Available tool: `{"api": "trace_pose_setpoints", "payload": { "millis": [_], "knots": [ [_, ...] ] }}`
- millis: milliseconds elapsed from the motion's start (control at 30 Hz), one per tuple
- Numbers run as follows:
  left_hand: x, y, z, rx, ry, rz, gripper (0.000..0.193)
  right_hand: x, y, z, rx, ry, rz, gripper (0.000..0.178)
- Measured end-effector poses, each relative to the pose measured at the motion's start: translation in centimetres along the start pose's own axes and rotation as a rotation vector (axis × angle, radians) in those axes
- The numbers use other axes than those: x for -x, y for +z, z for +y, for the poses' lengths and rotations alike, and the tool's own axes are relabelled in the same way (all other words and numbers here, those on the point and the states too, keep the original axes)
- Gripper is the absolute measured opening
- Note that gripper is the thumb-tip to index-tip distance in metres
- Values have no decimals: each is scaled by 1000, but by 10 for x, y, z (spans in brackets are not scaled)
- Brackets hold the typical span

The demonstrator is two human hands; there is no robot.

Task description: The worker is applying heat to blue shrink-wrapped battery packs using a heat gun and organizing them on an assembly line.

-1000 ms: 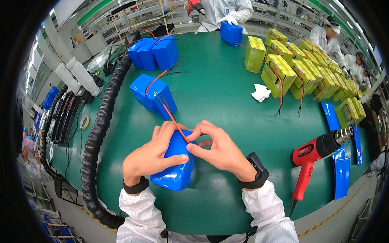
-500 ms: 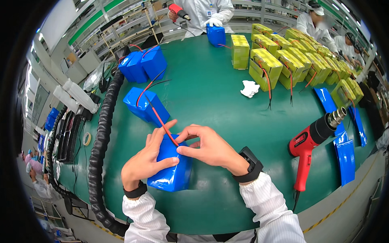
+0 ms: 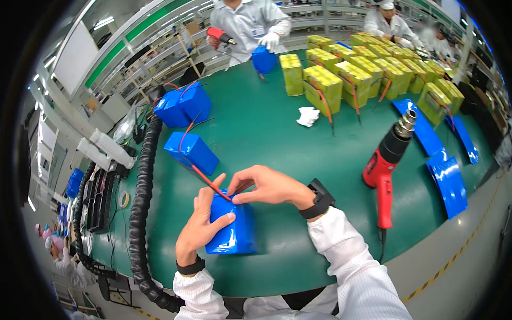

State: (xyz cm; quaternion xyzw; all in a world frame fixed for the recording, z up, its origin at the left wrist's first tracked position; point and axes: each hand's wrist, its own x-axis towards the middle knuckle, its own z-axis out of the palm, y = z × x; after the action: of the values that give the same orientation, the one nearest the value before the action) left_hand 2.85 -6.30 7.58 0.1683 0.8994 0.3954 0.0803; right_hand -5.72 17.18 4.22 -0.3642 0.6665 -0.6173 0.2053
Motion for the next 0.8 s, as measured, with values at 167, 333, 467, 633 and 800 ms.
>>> {"api": "trace_pose_setpoints", "payload": {
  "millis": [167,333,467,633,800],
  "knots": [
    [6,22,10,-76,130,164,83,22,11,1,45,-150,99,25],
    [43,29,19,-210,183,257,40,28,57,14,-135,-198,193,19],
    [27,59,37,-180,104,112,48,84,60,15,-166,-215,388,15],
    [12,50,5,-64,295,25,44,91,68,1,-113,-105,346,27],
    [28,36,-25,-162,179,60,65,67,91,-6,19,-174,478,31]
  ]
}}
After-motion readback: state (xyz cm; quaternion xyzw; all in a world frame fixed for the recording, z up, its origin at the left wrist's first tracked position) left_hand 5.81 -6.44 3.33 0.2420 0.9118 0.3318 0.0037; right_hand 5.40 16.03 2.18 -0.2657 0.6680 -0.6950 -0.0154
